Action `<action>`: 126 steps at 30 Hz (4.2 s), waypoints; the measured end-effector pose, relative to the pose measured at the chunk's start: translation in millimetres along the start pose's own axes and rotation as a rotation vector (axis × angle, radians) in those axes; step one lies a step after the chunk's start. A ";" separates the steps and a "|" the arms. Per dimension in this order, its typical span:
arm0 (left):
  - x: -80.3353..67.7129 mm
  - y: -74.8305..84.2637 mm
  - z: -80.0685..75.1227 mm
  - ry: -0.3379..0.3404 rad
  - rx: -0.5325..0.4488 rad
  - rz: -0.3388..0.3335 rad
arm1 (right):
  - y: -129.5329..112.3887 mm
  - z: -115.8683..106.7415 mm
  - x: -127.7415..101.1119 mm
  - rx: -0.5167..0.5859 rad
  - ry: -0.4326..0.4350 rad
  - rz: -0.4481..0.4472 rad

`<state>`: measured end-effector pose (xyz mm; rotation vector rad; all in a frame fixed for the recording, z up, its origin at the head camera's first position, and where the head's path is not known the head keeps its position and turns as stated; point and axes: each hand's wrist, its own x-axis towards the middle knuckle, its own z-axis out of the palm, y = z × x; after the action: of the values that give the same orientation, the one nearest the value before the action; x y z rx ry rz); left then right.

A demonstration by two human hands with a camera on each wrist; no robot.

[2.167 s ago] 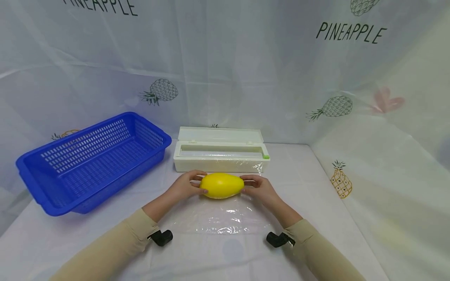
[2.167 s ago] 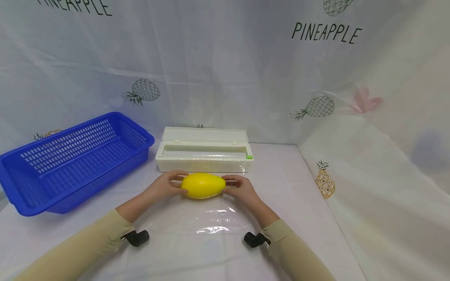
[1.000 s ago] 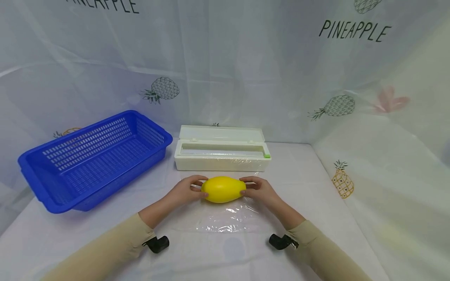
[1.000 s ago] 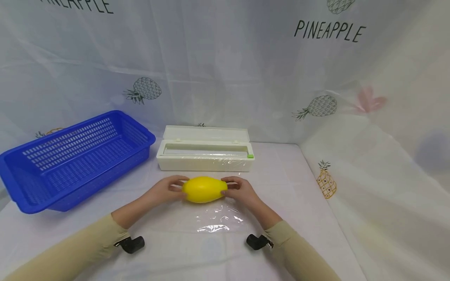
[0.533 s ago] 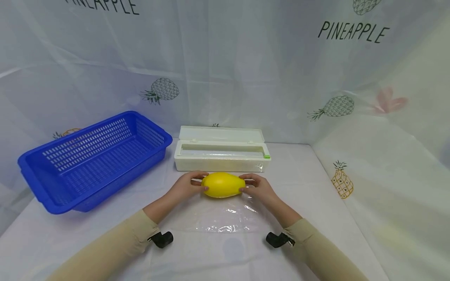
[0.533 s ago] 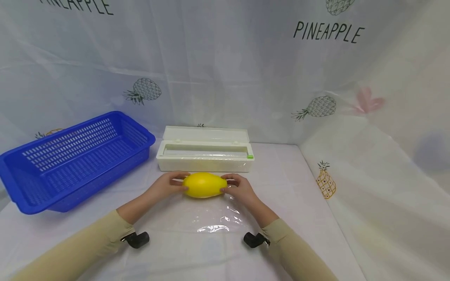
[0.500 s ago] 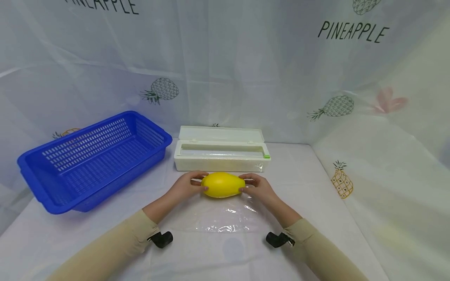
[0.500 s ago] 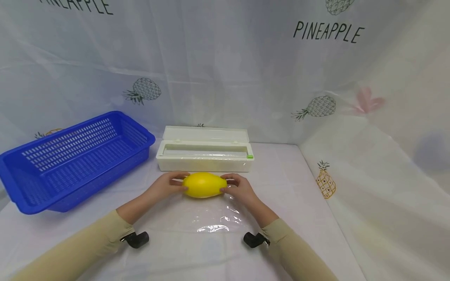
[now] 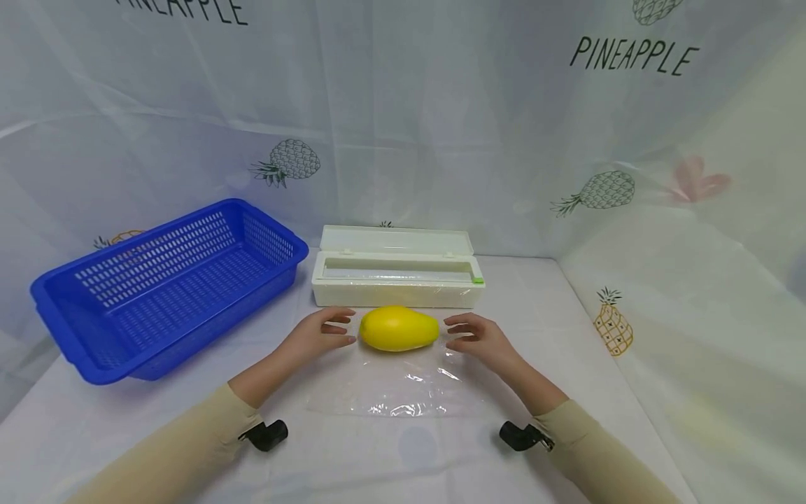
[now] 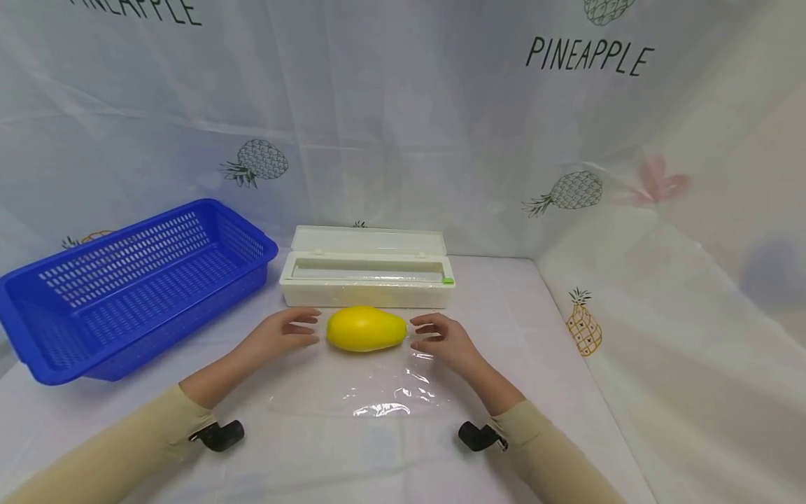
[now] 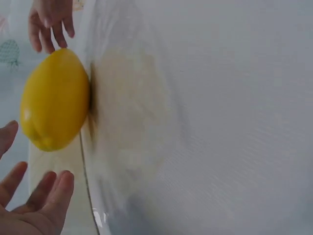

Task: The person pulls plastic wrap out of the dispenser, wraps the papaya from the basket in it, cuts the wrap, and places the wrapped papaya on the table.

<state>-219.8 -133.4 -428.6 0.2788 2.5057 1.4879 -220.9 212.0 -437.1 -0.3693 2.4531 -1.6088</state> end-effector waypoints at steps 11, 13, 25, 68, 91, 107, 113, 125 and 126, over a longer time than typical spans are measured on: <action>-43.8 -28.1 -13.2 -0.156 0.246 0.261 | 26.3 -20.6 -41.9 -0.039 -0.221 -0.115; -50.3 -31.7 -15.0 -0.169 0.295 0.278 | 29.2 -21.9 -49.5 -0.038 -0.232 -0.090; -62.7 -46.3 -24.9 -0.289 0.569 0.385 | 56.3 -27.6 -70.3 -0.303 -0.242 -0.429; -58.1 -6.4 -51.5 -0.058 0.395 0.450 | -5.7 -55.8 -67.4 -0.176 -0.137 -0.207; -11.5 12.8 -55.8 0.132 0.379 0.464 | -16.0 -66.0 -9.7 -0.040 -0.029 -0.192; 19.4 7.7 -45.7 0.115 0.191 0.206 | 16.8 -51.1 29.6 0.213 0.095 0.006; 28.5 3.4 -42.1 0.095 0.129 0.138 | 23.5 -42.2 38.4 0.154 0.145 0.126; 39.3 -10.6 -41.8 -0.046 0.028 0.041 | 35.9 -37.0 45.4 0.075 0.070 0.196; 40.3 -12.6 -41.9 -0.057 0.010 0.036 | 36.5 -37.2 45.8 0.069 0.063 0.204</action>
<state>-270.8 -163.7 -423.7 0.3649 2.4763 1.4600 -279.0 244.4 -456.7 -0.0557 2.3829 -1.6358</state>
